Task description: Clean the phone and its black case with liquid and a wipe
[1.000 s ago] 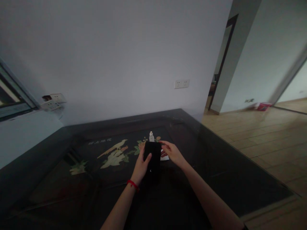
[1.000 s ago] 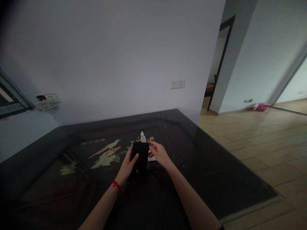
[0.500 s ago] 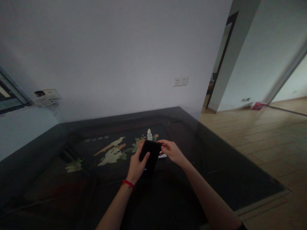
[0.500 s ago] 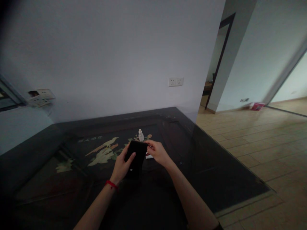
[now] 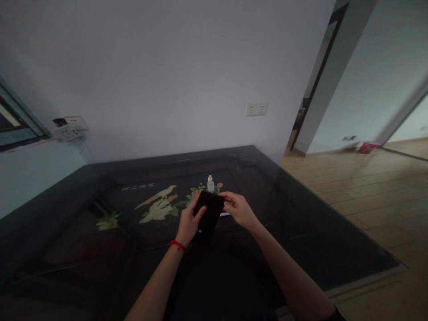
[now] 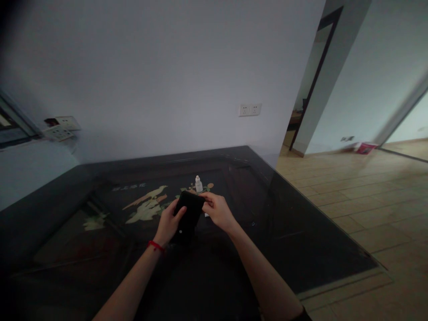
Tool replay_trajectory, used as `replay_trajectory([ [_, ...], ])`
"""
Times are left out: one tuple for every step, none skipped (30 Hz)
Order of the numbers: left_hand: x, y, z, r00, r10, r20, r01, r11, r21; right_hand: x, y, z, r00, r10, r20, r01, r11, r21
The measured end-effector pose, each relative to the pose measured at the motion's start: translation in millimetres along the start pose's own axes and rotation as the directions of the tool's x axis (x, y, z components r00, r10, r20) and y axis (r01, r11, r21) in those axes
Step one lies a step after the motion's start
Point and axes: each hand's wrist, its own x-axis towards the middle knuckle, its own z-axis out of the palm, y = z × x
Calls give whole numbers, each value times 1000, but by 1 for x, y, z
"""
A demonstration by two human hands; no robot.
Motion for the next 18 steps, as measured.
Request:
replay_trajectory([
  [0, -1, 0, 1000, 2, -1, -2, 1000, -3, 0, -1, 1, 1000, 1, -12, -1, 1000, -17],
  [1, -1, 0, 1000, -3, 1, 3, 1000, -11, -1, -1, 2, 1000, 0, -22, -1, 999, -35],
  [1, -1, -1, 1000, -13, 7, 13, 1000, -21, -1, -2, 2, 1000, -1, -25, -1, 999, -52],
  [1, -1, -1, 1000, -24, 17, 24, 999, -34, -1, -4, 3, 1000, 0, -24, -1, 998, -68],
  [1, 0, -1, 999, -34, 30, 35, 998, -47, -2, -5, 4, 1000, 0, -18, -2, 997, -82],
  [2, 0, -2, 998, -40, 43, 43, 997, -60, -2, -6, 5, 1000, 1, -13, -2, 996, -93],
  [2, 0, -2, 998, -42, 55, 46, 996, -71, -3, -6, 5, 1000, 0, -6, -1, 995, -100],
  [3, 0, -3, 997, -40, 65, 45, 996, -78, -3, -7, 6, 1000, 0, -1, 0, 995, -102],
  [3, 0, -4, 997, -35, 70, 41, 996, -82, -3, -7, 7, 1000, 0, -1, 0, 995, -101],
  [4, 0, -5, 997, -25, 73, 31, 996, -79, -3, -7, 7, 1000, 4, -9, -4, 995, -100],
  [5, 1, -7, 997, -8, 81, 14, 998, -66, -3, -7, 6, 1000, 12, -16, -14, 995, -98],
  [6, 1, -10, 996, 10, 93, -7, 999, -39, -3, -6, 5, 1000, 26, -13, -27, 995, -93],
  [6, 3, -13, 994, 24, 111, -24, 1000, 3, -3, -6, 4, 999, 47, 6, -46, 995, -87],
  [6, 4, -16, 990, 27, 135, -35, 998, 58, -2, -5, 2, 997, 72, 41, -68, 994, -84],
  [6, 6, -20, 987, 21, 162, -41, 992, 122, -1, -5, -1, 992, 97, 86, -89, 992, -86],
  [6, 7, -23, 983, 6, 185, -42, 981, 190, 0, -5, -4, 985, 116, 131, -103, 990, -99],
  [5, 9, -26, 979, -14, 201, -39, 965, 259, 1, -5, -6, 978, 126, 167, -106, 987, -124],
  [4, 11, -28, 977, -29, 209, -41, 945, 325, 2, -5, -9, 973, 128, 192, -98, 982, -161],
])
